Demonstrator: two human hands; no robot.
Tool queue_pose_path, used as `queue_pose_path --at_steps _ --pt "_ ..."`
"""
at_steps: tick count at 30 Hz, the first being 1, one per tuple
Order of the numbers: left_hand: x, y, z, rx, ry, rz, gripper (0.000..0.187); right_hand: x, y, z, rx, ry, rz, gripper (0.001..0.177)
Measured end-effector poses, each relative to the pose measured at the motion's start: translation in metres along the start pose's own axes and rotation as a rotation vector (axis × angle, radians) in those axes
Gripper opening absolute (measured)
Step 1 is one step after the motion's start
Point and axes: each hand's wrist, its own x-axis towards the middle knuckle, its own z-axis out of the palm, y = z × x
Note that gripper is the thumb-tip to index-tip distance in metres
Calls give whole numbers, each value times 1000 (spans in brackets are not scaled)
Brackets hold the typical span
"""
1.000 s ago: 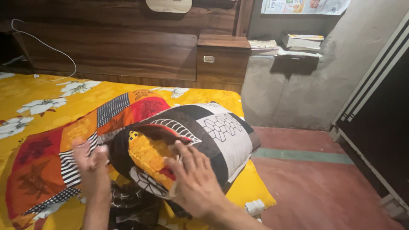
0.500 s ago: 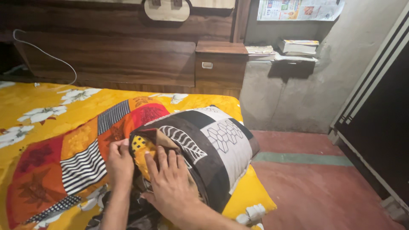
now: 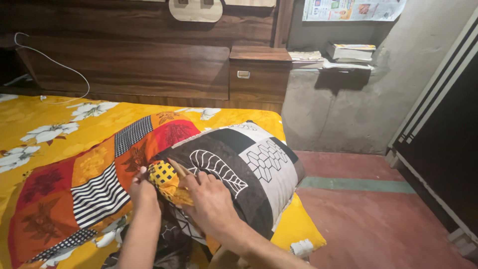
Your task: The person removes an old pillow cover and replaces it with a new tan-colored cover by hand.
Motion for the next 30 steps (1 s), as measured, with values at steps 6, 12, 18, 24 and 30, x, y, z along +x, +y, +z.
queue_pose_path --at_steps 6,12,18,24,30 --pt "112 -70 -9 -369 -504 -349 29 -18 10 -20 84 -60 -45 39" --pt "160 -40 39 -6 -747 -455 15 -33 14 -29 -44 -178 -439 42" --pt "105 6 12 15 -468 -379 23 -37 -3 -5 259 -61 -504 44" --pt "21 74 26 316 -145 256 46 -31 14 -9 50 204 174 60" --pt "-89 108 46 953 -123 534 50 -38 11 -3 142 35 52 13"
